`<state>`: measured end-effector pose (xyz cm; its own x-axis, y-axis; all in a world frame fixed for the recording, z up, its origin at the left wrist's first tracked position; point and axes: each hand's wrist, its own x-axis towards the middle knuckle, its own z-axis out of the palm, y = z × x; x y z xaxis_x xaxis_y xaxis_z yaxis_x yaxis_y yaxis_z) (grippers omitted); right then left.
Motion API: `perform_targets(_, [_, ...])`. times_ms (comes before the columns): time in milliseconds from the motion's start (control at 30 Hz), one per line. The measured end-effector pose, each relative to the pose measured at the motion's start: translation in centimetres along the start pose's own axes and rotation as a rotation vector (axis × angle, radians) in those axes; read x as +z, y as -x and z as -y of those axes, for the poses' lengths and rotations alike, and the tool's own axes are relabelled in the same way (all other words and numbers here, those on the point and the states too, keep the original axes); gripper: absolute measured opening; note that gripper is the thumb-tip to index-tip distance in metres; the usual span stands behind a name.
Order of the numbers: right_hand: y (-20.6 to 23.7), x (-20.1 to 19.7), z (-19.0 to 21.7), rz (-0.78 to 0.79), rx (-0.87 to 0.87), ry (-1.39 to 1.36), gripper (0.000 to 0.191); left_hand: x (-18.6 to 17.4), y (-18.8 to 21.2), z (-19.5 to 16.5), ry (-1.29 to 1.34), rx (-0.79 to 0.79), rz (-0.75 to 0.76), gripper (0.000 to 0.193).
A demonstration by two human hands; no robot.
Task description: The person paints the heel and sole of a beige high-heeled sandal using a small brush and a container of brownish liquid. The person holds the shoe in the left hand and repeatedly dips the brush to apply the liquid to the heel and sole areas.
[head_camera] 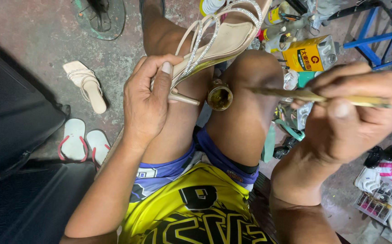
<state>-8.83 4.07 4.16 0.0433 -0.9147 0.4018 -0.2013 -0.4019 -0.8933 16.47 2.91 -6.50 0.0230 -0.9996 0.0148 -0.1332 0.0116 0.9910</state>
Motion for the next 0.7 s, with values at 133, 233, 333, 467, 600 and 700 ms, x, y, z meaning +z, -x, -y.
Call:
perform_targets(133, [-0.5,0.7,-0.6,0.125,-0.1,0.388,0.013,0.0,0.0,0.1,0.017,-0.02,-0.001,0.02])
perform_targets(233, [-0.5,1.6,-1.6,0.202,-0.192,0.488,0.009,-0.1,0.0,0.1,0.024,0.023,-0.005,0.02])
perform_targets(333, [-0.4,1.9,-2.0,0.242,-0.188,0.581,0.008,-0.2,0.1,0.1,0.027,0.006,0.0,0.02])
perform_targets(467, [-0.6,1.6,-1.8,0.243,-0.255,0.691,0.009,-0.3,0.1,0.0,0.016,0.018,0.002,0.02])
perform_targets(600, [-0.4,1.1,-1.4,0.216,-0.266,0.725,0.01,-0.2,0.1,-0.1,0.002,0.033,-0.002,0.02])
perform_targets(700, [0.1,1.1,-1.5,0.188,-0.248,0.733,0.01,-0.1,0.1,-0.1,0.01,0.009,-0.002,0.02])
